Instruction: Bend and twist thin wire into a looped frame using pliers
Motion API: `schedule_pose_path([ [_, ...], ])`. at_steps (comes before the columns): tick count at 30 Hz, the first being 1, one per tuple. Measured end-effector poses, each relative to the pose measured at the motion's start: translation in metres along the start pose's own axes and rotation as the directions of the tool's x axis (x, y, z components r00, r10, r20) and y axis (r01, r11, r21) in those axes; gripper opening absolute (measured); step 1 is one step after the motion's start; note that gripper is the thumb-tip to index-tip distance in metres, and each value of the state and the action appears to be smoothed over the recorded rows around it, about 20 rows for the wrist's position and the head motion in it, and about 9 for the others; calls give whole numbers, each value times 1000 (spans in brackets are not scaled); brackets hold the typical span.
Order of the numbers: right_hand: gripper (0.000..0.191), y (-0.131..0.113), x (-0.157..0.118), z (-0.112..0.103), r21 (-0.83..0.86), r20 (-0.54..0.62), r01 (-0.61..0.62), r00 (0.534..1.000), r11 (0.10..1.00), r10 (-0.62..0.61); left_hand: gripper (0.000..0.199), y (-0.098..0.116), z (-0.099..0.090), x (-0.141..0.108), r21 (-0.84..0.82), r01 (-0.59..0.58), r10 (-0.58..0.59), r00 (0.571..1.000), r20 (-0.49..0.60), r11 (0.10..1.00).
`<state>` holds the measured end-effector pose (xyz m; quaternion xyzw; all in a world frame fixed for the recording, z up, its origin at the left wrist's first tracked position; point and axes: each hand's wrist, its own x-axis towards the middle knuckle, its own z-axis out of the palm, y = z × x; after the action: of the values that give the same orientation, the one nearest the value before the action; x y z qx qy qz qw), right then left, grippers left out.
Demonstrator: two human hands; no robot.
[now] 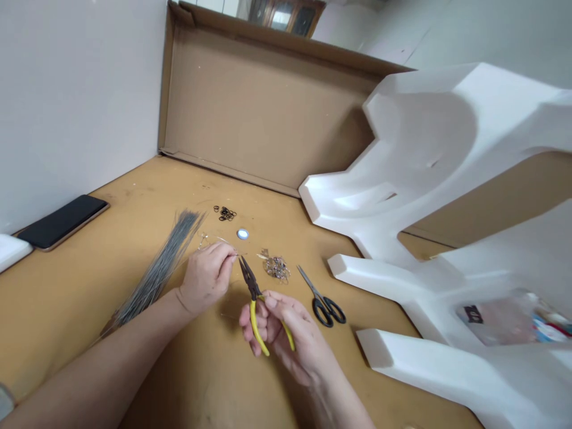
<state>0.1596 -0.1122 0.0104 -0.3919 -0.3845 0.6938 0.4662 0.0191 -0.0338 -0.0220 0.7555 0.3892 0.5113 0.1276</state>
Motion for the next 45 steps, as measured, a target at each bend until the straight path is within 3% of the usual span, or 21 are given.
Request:
schedule_pose_path([
  [11, 26, -4, -1, -1, 27, 24, -36, 999, 999, 36, 19, 2, -2, 1, 5, -106, 106, 994, 31, 994],
  [20, 26, -5, -2, -4, 66, 47, -71, 997, 995, 68, 22, -1, -3, 2, -17, -116, 117, 991, 71, 993],
  [27, 25, -8, -2, -5, 65, 64, -91, 994, 994, 87, 22, -4, -7, 6, -4, -238, 238, 969, 73, 971],
  [45, 26, -10, -3, -2, 66, 55, -86, 995, 994, 82, 20, -11, -10, 7, 82, -365, 362, 931, 49, 927],
])
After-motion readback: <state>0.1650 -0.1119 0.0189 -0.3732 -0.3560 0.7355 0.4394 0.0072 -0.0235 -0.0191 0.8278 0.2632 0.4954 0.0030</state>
